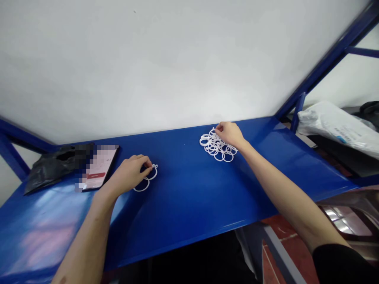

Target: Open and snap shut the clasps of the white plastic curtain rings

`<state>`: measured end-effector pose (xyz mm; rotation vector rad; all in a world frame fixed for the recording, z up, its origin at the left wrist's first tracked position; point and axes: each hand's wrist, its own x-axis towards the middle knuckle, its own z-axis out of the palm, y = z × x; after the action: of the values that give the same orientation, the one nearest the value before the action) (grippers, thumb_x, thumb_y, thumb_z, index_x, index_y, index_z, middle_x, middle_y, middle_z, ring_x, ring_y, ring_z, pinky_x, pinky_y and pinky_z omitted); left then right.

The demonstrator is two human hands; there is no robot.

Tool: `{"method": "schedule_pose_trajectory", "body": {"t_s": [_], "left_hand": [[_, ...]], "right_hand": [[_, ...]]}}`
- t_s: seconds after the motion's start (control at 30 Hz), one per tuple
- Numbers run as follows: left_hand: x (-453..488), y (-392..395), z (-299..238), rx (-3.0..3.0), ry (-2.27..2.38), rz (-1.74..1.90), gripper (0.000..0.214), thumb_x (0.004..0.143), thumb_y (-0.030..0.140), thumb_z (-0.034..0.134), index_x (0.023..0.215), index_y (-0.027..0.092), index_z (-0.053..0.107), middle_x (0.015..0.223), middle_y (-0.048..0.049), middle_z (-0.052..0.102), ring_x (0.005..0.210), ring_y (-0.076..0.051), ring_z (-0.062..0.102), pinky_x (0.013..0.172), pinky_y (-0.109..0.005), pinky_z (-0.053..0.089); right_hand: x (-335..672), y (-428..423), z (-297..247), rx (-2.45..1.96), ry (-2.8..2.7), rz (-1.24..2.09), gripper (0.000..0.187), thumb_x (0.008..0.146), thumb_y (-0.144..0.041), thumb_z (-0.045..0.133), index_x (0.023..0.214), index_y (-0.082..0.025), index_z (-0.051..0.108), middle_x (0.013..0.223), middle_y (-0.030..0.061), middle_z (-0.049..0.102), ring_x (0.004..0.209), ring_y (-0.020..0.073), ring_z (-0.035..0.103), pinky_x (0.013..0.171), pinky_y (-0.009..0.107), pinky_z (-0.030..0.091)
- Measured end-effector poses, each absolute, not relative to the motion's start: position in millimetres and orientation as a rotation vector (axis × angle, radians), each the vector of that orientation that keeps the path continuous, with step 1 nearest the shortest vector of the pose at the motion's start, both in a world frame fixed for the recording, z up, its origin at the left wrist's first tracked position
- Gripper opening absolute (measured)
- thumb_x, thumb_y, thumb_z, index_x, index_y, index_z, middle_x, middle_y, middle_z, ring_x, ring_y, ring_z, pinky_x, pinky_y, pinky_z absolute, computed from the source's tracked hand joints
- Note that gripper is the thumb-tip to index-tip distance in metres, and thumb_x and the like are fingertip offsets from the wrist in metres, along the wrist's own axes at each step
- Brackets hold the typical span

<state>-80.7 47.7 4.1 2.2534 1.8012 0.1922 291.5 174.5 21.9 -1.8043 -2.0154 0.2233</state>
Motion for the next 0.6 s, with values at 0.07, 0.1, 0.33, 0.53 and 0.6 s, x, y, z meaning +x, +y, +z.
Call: {"method": "schedule_pose_trajectory", "body": {"t_s": [0.07, 0.1, 0.33, 0.53, 0.6], "left_hand": [[-77.8, 46.9, 4.5, 2.243, 1.828, 0.233, 0.023, 0.087, 0.043, 0.048, 0.081, 0.024, 0.061, 0.087, -0.0052, 0.07, 0.09, -0.026, 0.063, 0.077, -0.036, 0.046], [-76.3, 46.2, 5.2, 2.239, 1.832, 0.248, 0.022, 0.087, 0.042, 0.049, 0.082, 0.024, 0.06, 0.086, -0.005, 0.07, 0.088, -0.025, 0.063, 0.075, -0.035, 0.045], [-64.9, 41.6, 19.7, 2.118, 2.01, 0.387, 0.018, 0.087, 0.04, 0.052, 0.084, 0.024, 0.058, 0.079, -0.0026, 0.071, 0.072, -0.021, 0.066, 0.065, -0.031, 0.044], [-35.4, 31.4, 22.8, 2.006, 2.008, 0.937, 0.016, 0.087, 0.038, 0.056, 0.085, 0.023, 0.055, 0.076, 0.0, 0.071, 0.072, -0.017, 0.067, 0.069, -0.028, 0.047], [-19.2, 25.1, 17.0, 2.039, 1.898, 1.008, 0.016, 0.088, 0.038, 0.057, 0.083, 0.023, 0.055, 0.075, 0.0007, 0.07, 0.072, -0.016, 0.068, 0.07, -0.027, 0.048]], "right_hand": [[289.8, 174.7, 20.7, -1.821, -2.028, 0.226, 0.017, 0.083, -0.023, 0.061, 0.086, -0.017, 0.076, 0.085, 0.0105, 0.075, 0.078, 0.0235, 0.067, 0.073, 0.036, 0.049], [289.6, 173.9, 20.4, -1.825, -2.03, 0.219, 0.017, 0.083, -0.023, 0.06, 0.086, -0.017, 0.077, 0.084, 0.0108, 0.075, 0.078, 0.0238, 0.067, 0.072, 0.037, 0.049], [289.2, 146.7, 23.3, -1.658, -2.007, 0.028, 0.021, 0.091, -0.023, 0.055, 0.095, -0.016, 0.074, 0.094, 0.011, 0.072, 0.095, 0.0269, 0.062, 0.083, 0.042, 0.049], [250.8, 86.9, 14.1, -1.124, -2.134, 0.171, 0.019, 0.098, -0.032, 0.057, 0.106, -0.018, 0.068, 0.095, 0.0083, 0.07, 0.09, 0.0222, 0.063, 0.088, 0.042, 0.051], [234.2, 65.7, 6.0, -1.004, -2.186, 0.433, 0.029, 0.099, -0.037, 0.058, 0.122, -0.019, 0.062, 0.102, 0.0071, 0.069, 0.086, 0.0182, 0.065, 0.081, 0.036, 0.054]]}}
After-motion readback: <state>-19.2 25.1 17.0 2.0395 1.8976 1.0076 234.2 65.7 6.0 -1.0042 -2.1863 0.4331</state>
